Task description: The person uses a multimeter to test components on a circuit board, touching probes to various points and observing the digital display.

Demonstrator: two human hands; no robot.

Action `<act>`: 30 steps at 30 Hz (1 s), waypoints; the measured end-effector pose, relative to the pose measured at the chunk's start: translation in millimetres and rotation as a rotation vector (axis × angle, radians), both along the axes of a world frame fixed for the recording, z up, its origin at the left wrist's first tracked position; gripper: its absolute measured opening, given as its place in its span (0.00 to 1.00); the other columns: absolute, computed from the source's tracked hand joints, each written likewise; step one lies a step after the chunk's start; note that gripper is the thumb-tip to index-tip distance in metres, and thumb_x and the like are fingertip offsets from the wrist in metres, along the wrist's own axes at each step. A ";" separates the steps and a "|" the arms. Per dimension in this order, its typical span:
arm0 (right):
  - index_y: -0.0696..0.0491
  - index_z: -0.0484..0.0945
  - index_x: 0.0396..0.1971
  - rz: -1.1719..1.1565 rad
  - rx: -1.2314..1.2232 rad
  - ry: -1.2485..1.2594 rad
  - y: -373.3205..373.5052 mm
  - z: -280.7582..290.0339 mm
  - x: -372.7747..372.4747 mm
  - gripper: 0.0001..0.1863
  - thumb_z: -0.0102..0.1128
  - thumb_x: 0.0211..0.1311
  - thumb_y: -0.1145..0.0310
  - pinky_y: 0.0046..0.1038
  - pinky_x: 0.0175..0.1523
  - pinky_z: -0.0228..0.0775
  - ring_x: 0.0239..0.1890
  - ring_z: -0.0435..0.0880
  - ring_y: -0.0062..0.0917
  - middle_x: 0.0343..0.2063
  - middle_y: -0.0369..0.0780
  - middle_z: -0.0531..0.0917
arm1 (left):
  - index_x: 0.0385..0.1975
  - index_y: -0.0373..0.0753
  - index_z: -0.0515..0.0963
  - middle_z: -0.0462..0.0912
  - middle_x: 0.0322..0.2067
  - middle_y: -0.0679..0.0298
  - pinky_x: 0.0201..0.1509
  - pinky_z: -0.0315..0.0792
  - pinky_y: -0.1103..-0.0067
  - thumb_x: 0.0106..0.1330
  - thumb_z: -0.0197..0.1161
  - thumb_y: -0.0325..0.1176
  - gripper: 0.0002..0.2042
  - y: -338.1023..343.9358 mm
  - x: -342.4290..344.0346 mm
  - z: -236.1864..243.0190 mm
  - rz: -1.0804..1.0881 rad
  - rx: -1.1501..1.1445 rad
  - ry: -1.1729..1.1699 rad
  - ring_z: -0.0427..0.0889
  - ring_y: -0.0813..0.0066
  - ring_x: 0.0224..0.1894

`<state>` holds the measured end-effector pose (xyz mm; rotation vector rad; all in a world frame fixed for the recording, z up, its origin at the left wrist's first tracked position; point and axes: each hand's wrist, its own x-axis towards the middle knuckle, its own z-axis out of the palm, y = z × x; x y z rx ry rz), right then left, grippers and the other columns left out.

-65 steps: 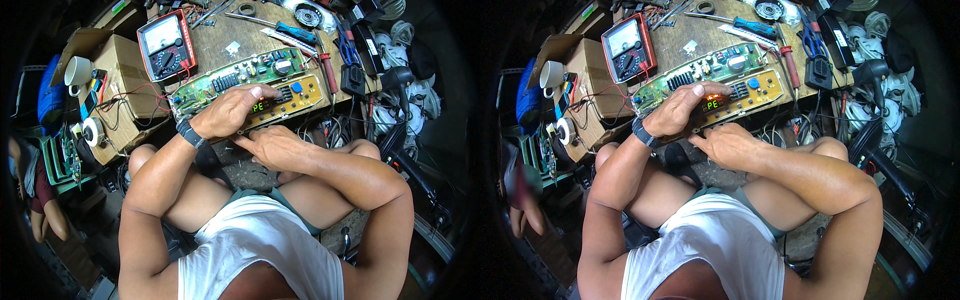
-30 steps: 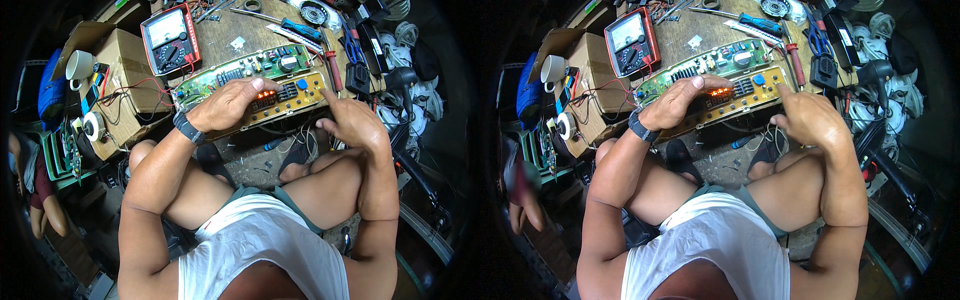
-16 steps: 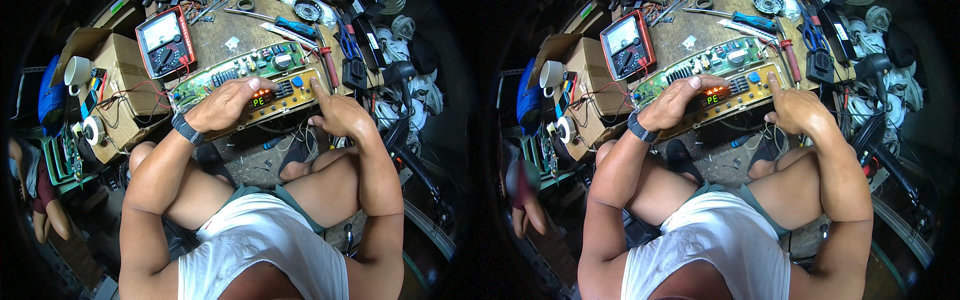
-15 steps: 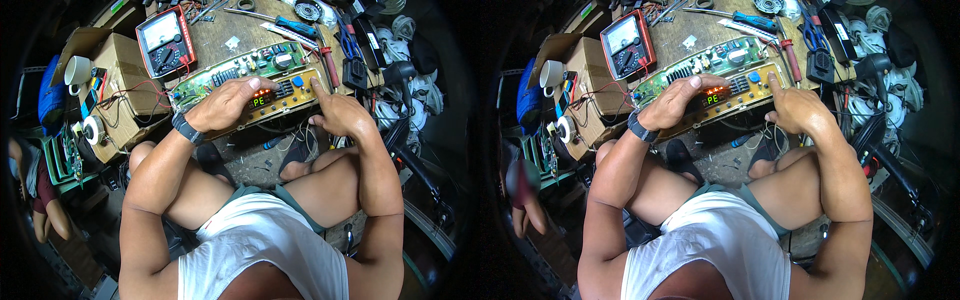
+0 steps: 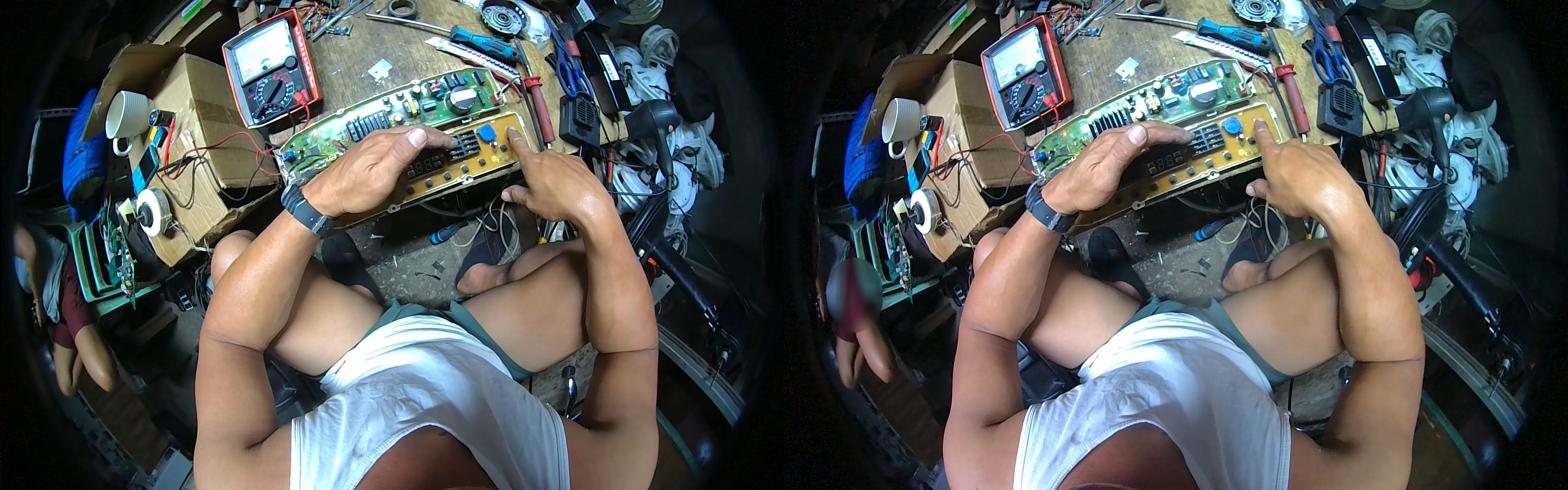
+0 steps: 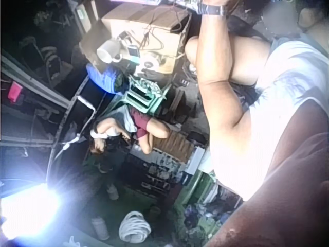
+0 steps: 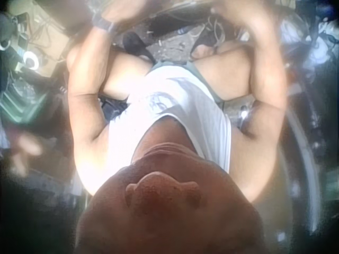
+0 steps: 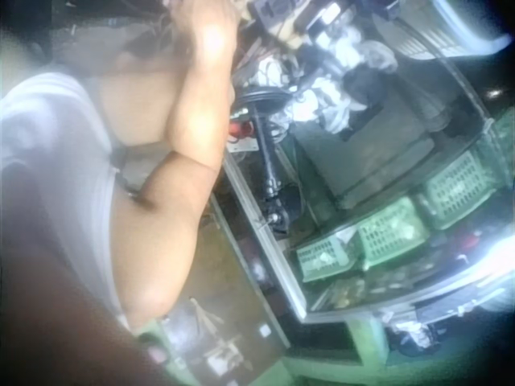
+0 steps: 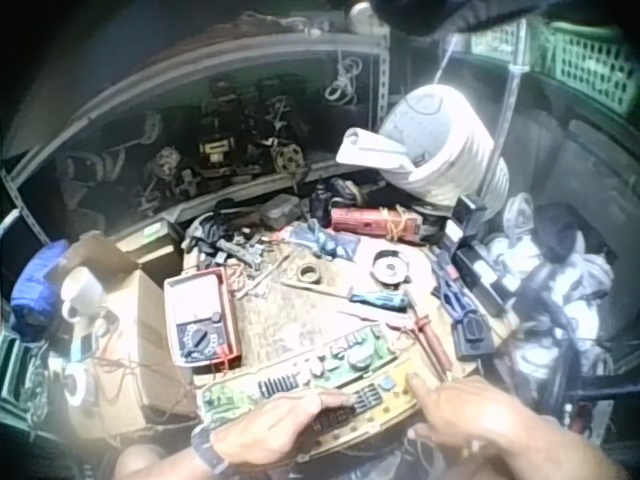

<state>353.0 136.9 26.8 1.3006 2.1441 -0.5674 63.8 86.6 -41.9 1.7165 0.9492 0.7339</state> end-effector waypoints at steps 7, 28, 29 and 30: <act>0.58 0.58 0.84 -0.049 0.024 0.031 0.6 -2.1 2.7 0.54 0.76 0.67 0.50 0.51 0.64 0.79 0.55 0.89 0.58 0.47 0.63 0.89 | 0.65 0.30 0.82 0.85 0.63 0.44 0.79 0.68 0.63 0.92 0.31 0.53 0.36 -1.0 0.0 -0.6 0.010 -0.012 -0.015 0.81 0.47 0.69; 0.60 0.67 0.77 -0.006 0.055 0.104 -4.5 6.0 0.1 0.46 0.78 0.66 0.52 0.52 0.60 0.80 0.53 0.90 0.56 0.43 0.60 0.90 | 0.64 0.30 0.83 0.87 0.62 0.44 0.77 0.71 0.63 0.92 0.31 0.54 0.36 -0.9 -1.1 -3.7 0.020 0.001 -0.028 0.83 0.47 0.67; 0.61 0.69 0.74 0.021 0.060 0.129 -7.4 8.3 -0.1 0.43 0.77 0.67 0.53 0.51 0.58 0.81 0.51 0.90 0.55 0.42 0.58 0.91 | 0.64 0.30 0.83 0.87 0.62 0.44 0.77 0.71 0.63 0.92 0.31 0.54 0.36 -1.2 -1.3 -4.2 0.023 -0.001 -0.033 0.83 0.47 0.67; 0.62 0.72 0.71 0.049 0.065 0.156 -10.5 9.2 -0.2 0.40 0.77 0.67 0.54 0.51 0.57 0.81 0.49 0.91 0.54 0.40 0.57 0.91 | 0.64 0.30 0.83 0.86 0.64 0.46 0.79 0.69 0.63 0.91 0.31 0.55 0.37 -1.0 -2.0 -3.4 0.013 -0.027 -0.025 0.82 0.49 0.69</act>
